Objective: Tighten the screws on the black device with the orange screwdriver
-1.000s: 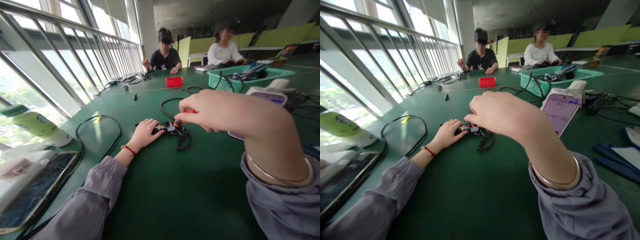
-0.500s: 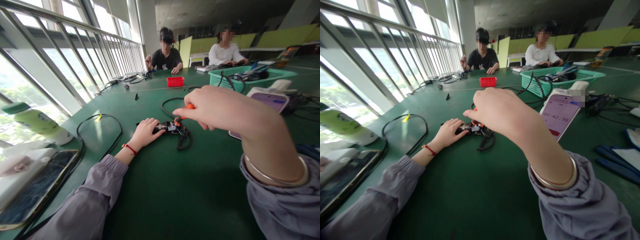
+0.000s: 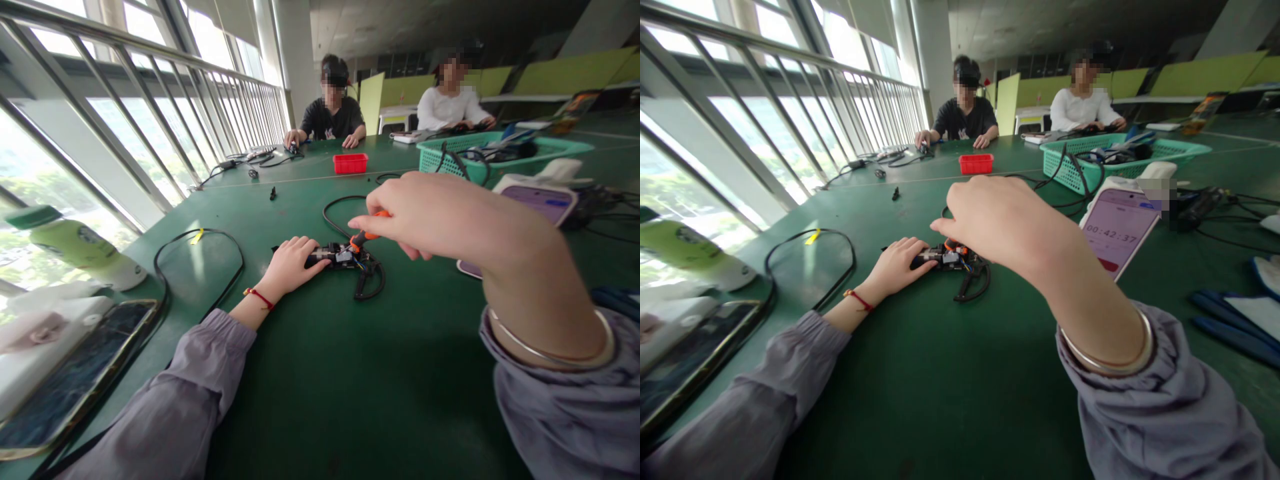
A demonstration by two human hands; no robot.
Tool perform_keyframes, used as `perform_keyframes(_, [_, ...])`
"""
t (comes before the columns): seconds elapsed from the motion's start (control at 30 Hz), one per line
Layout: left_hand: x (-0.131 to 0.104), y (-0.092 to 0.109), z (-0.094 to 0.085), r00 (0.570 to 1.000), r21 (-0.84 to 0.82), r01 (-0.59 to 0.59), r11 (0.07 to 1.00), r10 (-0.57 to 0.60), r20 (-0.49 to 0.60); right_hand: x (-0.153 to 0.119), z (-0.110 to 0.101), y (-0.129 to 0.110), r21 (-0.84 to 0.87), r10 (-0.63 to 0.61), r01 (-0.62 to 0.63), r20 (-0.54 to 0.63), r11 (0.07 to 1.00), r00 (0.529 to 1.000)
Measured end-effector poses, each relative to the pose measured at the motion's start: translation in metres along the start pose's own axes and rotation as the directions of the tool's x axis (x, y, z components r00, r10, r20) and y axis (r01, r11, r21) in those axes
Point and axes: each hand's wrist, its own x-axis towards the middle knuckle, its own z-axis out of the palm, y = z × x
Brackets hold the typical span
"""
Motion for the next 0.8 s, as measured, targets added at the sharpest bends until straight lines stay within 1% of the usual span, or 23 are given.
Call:
perform_keyframes(0.13, [0.0,-0.0011,0.0011,1.0,-0.007,0.003,1.0,-0.003,-0.007,-0.0005,0.0009,0.0009,0.01,-0.067,0.068,-0.084,0.998,0.994])
perform_keyframes(0.2, [0.0003,-0.001,0.0012,1.0,-0.014,0.002,1.0,-0.002,-0.01,-0.0007,0.0014,0.0018,0.016,-0.084,0.086,-0.098,0.996,0.992])
perform_keyframes(0.27, [0.0004,-0.0005,0.0008,1.0,-0.016,0.003,1.0,-0.003,-0.01,0.0001,0.0017,0.0019,0.022,-0.055,0.057,-0.071,0.998,0.996])
perform_keyframes(0.33, [0.0004,0.0,0.0003,1.0,-0.014,0.005,1.0,-0.005,-0.009,0.0018,0.0018,0.0011,0.024,0.001,0.0,-0.034,1.0,0.999])
perform_keyframes(0.4, [0.0003,0.0002,0.0002,1.0,-0.01,0.005,1.0,-0.005,-0.006,0.0035,0.0019,0.0002,0.031,0.026,-0.026,-0.023,0.999,0.999])
perform_keyframes(0.53, [0.0005,-0.0007,0.0014,1.0,-0.008,-0.004,1.0,0.003,-0.01,0.0047,0.0028,0.0002,0.048,-0.033,0.037,-0.084,0.998,0.996])
perform_keyframes(0.6, [0.0005,-0.0012,0.002,1.0,-0.01,-0.005,1.0,0.005,-0.014,0.0047,0.0033,0.0003,0.04,-0.038,0.042,-0.096,0.998,0.995])
perform_keyframes(0.8, [0.0005,-0.0003,0.0014,1.0,-0.023,0.001,1.0,-0.001,-0.014,0.0071,0.0024,-0.0059,0.057,0.065,-0.059,-0.114,0.997,0.991])
